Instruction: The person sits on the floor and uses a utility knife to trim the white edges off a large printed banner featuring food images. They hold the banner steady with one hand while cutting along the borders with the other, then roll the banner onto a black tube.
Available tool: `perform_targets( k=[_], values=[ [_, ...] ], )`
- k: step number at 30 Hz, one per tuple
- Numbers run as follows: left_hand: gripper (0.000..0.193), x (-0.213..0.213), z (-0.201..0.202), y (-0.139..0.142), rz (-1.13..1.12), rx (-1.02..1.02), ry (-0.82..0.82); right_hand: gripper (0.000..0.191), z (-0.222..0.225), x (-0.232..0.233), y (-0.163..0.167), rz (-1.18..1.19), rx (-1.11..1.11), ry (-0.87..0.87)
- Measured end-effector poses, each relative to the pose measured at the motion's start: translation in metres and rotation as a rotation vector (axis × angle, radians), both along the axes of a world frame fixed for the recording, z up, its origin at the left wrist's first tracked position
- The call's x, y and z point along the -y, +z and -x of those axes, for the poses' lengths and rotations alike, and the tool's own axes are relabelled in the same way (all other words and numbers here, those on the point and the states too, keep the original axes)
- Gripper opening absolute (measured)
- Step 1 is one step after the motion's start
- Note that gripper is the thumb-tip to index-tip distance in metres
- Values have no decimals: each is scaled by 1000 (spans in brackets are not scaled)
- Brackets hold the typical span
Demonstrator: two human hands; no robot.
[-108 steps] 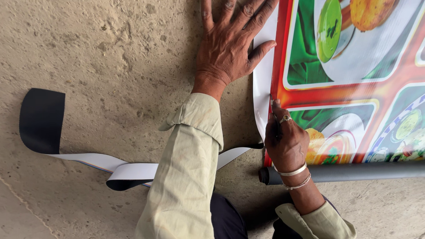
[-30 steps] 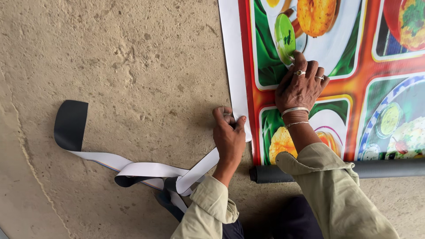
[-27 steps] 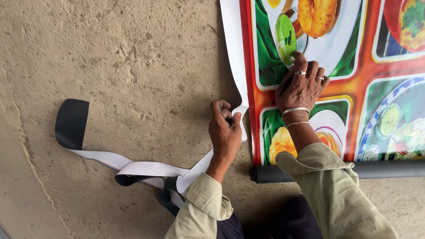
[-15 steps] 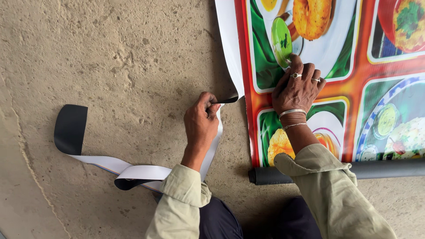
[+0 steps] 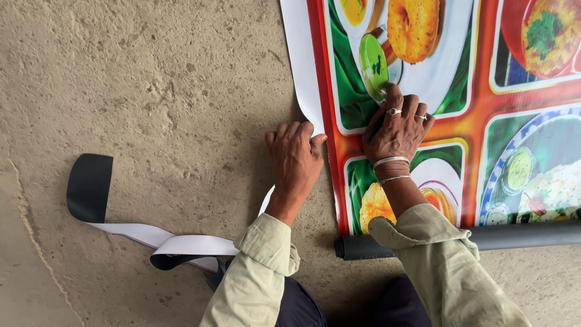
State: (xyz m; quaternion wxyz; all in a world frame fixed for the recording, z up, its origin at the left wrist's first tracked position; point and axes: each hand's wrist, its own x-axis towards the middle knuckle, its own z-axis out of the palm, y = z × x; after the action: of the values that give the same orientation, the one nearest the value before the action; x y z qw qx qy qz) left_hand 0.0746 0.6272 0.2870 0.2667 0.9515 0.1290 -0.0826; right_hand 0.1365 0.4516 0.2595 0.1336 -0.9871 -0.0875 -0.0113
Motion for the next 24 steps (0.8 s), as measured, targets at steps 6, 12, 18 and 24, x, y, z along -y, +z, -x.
perform_targets(
  k=[6,12,18,24],
  values=[
    [15,-6,-6,0,-61,73,-50,47,-2,0,1,1,3,-6],
    [16,-6,-6,-2,-95,37,-56,42,-2,0,-2,10,6,-14],
    [21,-64,-22,6,-128,-49,-62,40,-3,0,0,23,-4,-5],
    [57,-71,-45,32,199,-145,-28,44,-5,-4,7,20,-9,-4]
  ],
)
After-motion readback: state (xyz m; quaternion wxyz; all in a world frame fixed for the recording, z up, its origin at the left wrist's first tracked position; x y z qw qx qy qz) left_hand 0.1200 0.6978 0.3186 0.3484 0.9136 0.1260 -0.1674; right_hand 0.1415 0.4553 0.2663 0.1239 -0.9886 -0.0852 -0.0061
